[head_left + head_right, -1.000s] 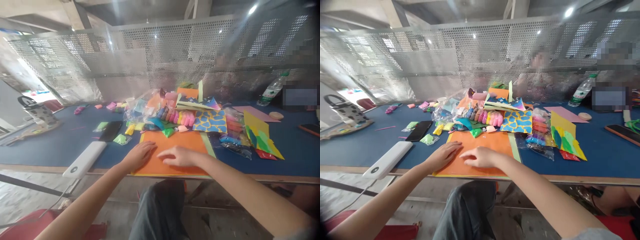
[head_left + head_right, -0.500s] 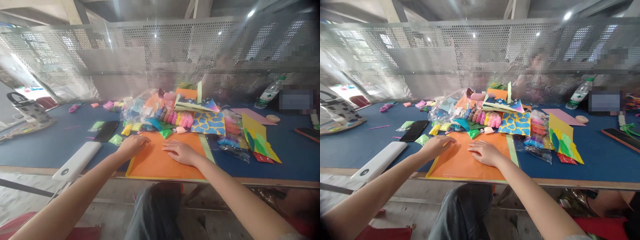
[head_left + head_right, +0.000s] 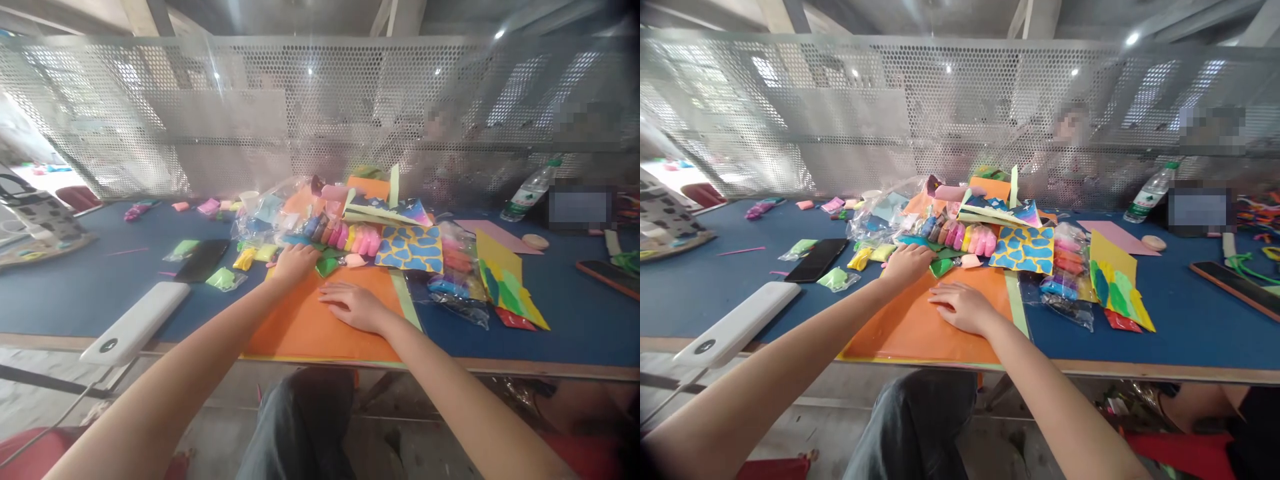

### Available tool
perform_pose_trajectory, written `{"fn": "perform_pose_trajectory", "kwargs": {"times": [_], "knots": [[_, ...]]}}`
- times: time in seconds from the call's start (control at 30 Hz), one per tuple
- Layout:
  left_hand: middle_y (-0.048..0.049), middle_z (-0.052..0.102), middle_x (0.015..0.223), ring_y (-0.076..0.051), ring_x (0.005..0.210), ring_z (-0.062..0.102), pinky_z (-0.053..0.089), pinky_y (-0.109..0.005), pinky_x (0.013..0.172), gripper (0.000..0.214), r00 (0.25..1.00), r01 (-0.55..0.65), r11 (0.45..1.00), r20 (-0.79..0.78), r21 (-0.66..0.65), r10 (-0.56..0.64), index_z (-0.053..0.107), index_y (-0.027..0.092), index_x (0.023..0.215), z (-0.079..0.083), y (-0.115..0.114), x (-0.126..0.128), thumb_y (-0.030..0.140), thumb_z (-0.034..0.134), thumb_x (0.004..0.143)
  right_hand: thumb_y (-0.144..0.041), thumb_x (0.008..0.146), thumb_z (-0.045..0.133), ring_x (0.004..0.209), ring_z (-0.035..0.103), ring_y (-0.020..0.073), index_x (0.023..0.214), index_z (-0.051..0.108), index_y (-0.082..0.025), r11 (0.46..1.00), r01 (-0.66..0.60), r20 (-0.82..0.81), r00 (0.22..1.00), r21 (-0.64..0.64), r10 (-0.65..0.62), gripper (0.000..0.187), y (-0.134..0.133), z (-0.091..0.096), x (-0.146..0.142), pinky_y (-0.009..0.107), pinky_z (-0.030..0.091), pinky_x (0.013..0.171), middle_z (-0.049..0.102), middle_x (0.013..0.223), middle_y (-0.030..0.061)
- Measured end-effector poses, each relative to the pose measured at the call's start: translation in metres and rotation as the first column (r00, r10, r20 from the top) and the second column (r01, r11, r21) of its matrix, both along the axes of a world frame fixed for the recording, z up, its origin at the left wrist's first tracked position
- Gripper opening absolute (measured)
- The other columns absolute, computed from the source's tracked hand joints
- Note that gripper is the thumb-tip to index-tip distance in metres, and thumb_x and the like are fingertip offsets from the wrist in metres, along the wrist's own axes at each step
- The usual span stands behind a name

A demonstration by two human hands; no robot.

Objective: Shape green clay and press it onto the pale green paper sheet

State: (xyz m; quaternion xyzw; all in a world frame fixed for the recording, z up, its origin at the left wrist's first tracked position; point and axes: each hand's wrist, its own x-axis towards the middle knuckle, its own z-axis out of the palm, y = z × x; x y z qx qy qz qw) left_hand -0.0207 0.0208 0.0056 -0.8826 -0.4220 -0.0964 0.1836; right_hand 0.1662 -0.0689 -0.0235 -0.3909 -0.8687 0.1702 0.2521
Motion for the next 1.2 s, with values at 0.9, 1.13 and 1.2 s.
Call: {"fn": "perform_pose_trajectory", "kwargs": {"times": [0.9,1.13,1.2], "knots": [[-0.0063,0.053,0.138,-0.025,0.131,0.043,0.030,-0.044,0.112,0.044,0.880,0.475,0.810,0.175,-0.344,-0.442,0.049,0.022,0.133,0.002,-0.089,0.009,0.041,0.041,0.095,-0.036,0.091,0.050,0.120,0.054,0.0240,0.124,0.061,-0.023,0.990,0.009,0.265,0.963,0.140,-0.046,0.037,-0.067,0.018,0.043,0.040,0.040,0.104,0.059,0.133,0.0062],[-0.0087,0.032,0.153,-0.034,0.143,0.020,0.011,-0.061,0.113,0.081,0.871,0.428,0.715,0.042,-0.553,-0.489,0.026,0.026,0.148,-0.002,-0.124,0.014,0.065,0.050,0.082,-0.051,0.083,0.060,0.133,0.043,0.0283,0.135,0.052,-0.026,0.987,0.152,0.265,0.951,0.050,-0.160,0.058,-0.111,0.011,0.079,0.048,0.034,0.111,0.048,0.143,0.0068],[-0.0075,0.030,0.154,-0.033,0.143,0.020,0.011,-0.060,0.114,0.074,0.878,0.406,0.731,0.012,-0.549,-0.479,0.025,0.028,0.148,-0.004,-0.126,0.014,0.059,0.049,0.086,-0.049,0.084,0.060,0.134,0.042,0.0282,0.136,0.051,-0.026,0.987,0.150,0.264,0.951,0.065,-0.162,0.058,-0.115,0.009,0.082,0.048,0.034,0.112,0.048,0.143,0.0066]]}}
